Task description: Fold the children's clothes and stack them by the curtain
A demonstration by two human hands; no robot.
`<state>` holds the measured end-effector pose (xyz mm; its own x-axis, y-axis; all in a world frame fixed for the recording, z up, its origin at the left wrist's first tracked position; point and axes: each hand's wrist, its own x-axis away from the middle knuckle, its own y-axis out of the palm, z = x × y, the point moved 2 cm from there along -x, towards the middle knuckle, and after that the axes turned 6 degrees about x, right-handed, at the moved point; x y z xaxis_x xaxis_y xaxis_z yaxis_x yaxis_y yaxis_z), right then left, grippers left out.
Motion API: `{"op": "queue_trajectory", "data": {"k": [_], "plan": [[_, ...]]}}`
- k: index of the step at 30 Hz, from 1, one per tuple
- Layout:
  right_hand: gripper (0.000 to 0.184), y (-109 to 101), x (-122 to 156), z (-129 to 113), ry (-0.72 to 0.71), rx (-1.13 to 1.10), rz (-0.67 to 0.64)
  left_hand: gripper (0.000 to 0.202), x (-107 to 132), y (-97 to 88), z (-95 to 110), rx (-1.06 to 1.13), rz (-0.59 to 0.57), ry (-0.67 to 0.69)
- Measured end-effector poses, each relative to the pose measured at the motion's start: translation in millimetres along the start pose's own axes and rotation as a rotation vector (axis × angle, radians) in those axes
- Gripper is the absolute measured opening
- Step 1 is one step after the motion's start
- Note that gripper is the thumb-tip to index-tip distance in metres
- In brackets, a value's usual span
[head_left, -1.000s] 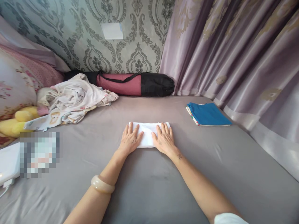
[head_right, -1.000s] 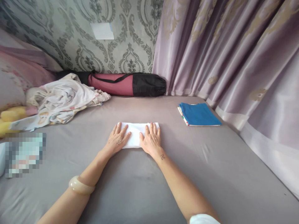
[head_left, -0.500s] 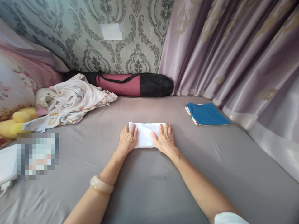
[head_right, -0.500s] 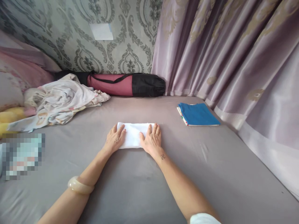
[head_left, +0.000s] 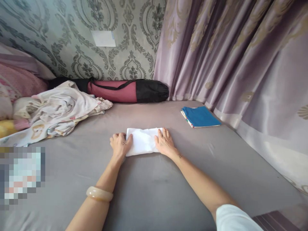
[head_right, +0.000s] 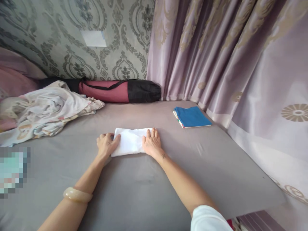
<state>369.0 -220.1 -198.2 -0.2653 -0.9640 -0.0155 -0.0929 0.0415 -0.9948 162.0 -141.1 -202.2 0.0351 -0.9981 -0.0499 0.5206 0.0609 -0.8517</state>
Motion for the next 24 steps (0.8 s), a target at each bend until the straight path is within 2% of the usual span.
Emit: {"op": "queue_trajectory", "data": {"k": [6,12,15,20,24], "plan": [[0.05,0,-3,19,-0.085,-0.081,0.025,0.057,-1,-4.8,0,0.037,-0.06,-0.026],[0.049,9,-7,32,-0.06,-0.288,0.119,0.058,-2,-5.9,-2,0.042,-0.096,-0.016],[0.048,4,-8,37,-0.01,-0.351,0.11,0.059,-3,-6.4,-3,0.032,-0.112,-0.026],[0.045,-14,2,46,0.157,-0.363,0.065,0.058,-8,-6.0,-7,0.044,-0.119,0.003],[0.031,-25,18,49,0.228,-0.314,-0.03,0.054,-8,-5.5,-8,0.196,-0.157,0.072]]}}
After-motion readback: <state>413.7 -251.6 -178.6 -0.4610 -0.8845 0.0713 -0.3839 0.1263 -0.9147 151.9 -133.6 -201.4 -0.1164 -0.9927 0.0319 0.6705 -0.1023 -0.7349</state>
